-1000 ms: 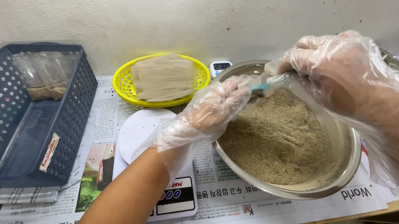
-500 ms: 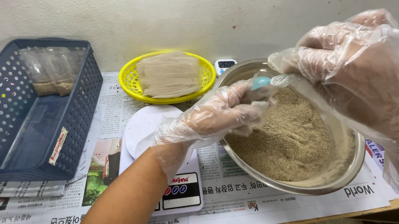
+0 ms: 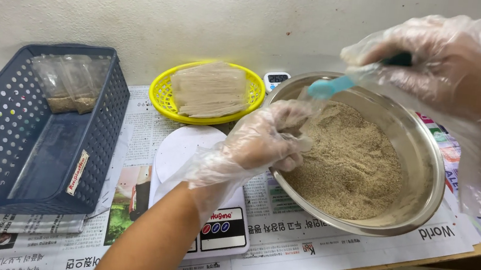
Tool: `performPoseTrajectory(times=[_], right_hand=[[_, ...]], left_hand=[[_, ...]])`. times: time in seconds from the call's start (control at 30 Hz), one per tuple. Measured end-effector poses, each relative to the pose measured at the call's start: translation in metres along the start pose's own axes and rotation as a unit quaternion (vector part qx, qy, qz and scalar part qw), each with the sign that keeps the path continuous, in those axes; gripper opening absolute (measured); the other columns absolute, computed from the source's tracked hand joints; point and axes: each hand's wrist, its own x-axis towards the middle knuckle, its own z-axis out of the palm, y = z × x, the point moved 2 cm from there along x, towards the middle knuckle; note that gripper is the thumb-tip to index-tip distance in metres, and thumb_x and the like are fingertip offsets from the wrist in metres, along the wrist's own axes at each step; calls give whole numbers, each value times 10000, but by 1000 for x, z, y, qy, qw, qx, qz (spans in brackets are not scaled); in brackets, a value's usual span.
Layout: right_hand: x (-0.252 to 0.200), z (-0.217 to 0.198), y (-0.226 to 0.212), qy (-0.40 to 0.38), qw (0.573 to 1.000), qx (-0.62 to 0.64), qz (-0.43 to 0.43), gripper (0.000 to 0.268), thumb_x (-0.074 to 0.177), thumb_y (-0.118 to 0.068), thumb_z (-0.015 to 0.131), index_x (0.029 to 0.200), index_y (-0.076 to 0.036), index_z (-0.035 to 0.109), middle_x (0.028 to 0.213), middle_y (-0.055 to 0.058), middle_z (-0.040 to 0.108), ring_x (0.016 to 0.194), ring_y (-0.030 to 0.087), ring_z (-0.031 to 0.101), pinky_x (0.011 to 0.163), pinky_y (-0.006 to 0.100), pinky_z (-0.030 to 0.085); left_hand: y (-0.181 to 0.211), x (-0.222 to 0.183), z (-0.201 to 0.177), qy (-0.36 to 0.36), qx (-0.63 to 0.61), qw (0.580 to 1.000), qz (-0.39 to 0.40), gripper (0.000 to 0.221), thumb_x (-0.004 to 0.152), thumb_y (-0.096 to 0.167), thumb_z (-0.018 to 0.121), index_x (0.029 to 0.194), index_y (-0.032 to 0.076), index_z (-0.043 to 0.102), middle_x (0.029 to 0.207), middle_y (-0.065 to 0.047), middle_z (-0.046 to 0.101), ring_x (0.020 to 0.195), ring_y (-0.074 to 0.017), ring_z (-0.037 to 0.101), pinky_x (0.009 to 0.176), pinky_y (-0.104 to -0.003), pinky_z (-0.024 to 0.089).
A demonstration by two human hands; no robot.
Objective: The person uses a scoop to transfer powder from a large bowl into small plastic bags, weighs each bag on a scale, and places them into a blue basket.
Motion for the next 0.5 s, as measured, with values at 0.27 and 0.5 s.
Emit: performPoseTrajectory(times=[0.27, 0.5], right_hand=[[-27, 75, 52, 19, 817, 347, 460, 162, 794, -191, 790, 917, -144, 696, 1087, 34, 760, 1085, 255, 692, 1035, 553, 488], [-27, 107, 14, -129, 835, 211, 492, 151, 803, -263, 773, 847, -124, 737, 866, 25, 767, 831, 172, 651, 786, 327, 442]], left_hand=[[-6, -27, -50, -110, -103, 988, -25, 685, 834, -180, 545, 1411, 75, 280, 867, -372, 629, 710, -330, 663, 525, -237, 534], [8, -41, -58, -9, -17, 998, -58, 654, 809, -164, 626, 1392, 94, 483, 1073, -313, 730, 827, -317, 745, 645, -336, 596]])
